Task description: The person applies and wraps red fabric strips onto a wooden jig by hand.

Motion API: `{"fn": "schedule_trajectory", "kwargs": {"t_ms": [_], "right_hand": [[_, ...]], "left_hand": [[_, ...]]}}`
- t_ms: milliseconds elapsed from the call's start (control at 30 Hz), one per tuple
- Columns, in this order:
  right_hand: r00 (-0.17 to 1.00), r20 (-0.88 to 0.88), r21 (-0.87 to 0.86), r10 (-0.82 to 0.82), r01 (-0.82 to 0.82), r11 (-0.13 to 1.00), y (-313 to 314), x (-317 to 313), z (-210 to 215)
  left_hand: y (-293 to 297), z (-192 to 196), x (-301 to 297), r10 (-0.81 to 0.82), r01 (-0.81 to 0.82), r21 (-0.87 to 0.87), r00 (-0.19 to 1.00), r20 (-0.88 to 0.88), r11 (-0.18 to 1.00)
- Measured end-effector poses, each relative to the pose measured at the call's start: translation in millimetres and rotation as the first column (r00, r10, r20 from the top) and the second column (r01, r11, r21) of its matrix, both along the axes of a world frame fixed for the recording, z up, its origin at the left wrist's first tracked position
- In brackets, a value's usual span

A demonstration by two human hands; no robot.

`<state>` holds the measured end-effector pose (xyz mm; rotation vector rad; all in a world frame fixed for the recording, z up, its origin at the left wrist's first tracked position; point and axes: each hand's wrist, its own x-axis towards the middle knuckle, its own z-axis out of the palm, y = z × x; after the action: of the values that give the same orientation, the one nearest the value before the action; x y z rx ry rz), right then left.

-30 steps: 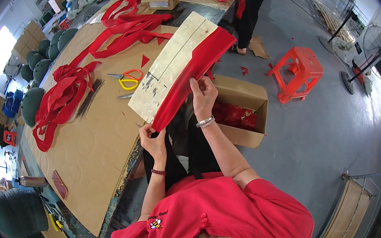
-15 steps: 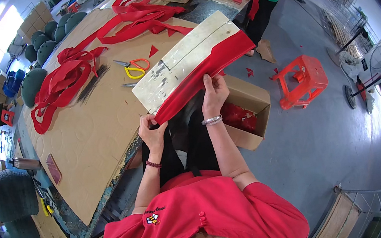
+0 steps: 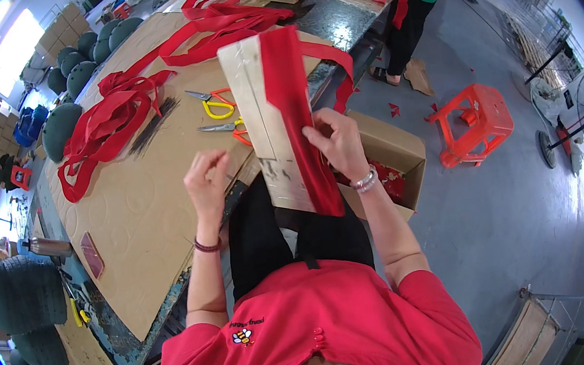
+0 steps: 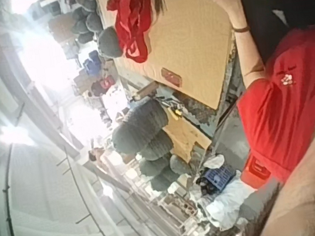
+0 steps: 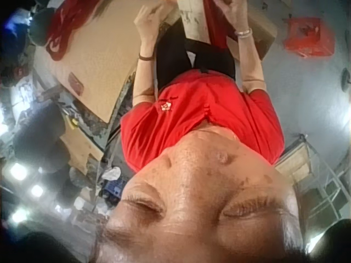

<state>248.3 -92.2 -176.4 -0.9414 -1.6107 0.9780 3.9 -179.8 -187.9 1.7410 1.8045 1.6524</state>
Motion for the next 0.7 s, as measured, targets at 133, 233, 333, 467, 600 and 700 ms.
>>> {"fn": "schedule_trajectory", "kwargs": {"t_ms": [133, 233, 333, 467, 600, 700], "right_hand": [[0.937, 0.349, 0.286, 0.000, -0.106, 0.952, -22.2, -8.2, 3.4], [0.799, 0.601, 0.387, -0.019, -0.271, 0.881, -33.9, -16.5, -6.7], [0.742, 0.669, 0.377, -0.036, -0.298, 0.877, -45.6, -20.5, -18.6], [0.706, 0.700, 0.437, -0.107, -0.305, 0.846, -56.5, -18.3, -25.0], [0.605, 0.785, 0.416, -0.135, -0.352, 0.838, -68.1, -16.8, -24.6], [0.563, 0.815, 0.421, -0.134, -0.417, 0.805, -75.5, -19.1, -25.5]], "left_hand": [[22.3, 43.2, -9.3, -0.133, 0.122, 0.081, 0.979, 0.157, 0.989], [32.0, 52.1, -10.7, -0.138, 0.152, -0.031, 0.954, 0.265, 0.988], [38.8, 46.6, -16.7, -0.109, 0.140, -0.146, 0.974, 0.200, 0.979], [38.8, 34.0, -25.1, -0.117, 0.260, -0.351, 0.918, 0.379, 0.899], [31.9, 31.5, -36.3, -0.131, 0.333, -0.528, 0.914, 0.383, 0.781], [27.4, 31.2, -46.3, -0.210, 0.431, -0.546, 0.883, 0.420, 0.719]]}}
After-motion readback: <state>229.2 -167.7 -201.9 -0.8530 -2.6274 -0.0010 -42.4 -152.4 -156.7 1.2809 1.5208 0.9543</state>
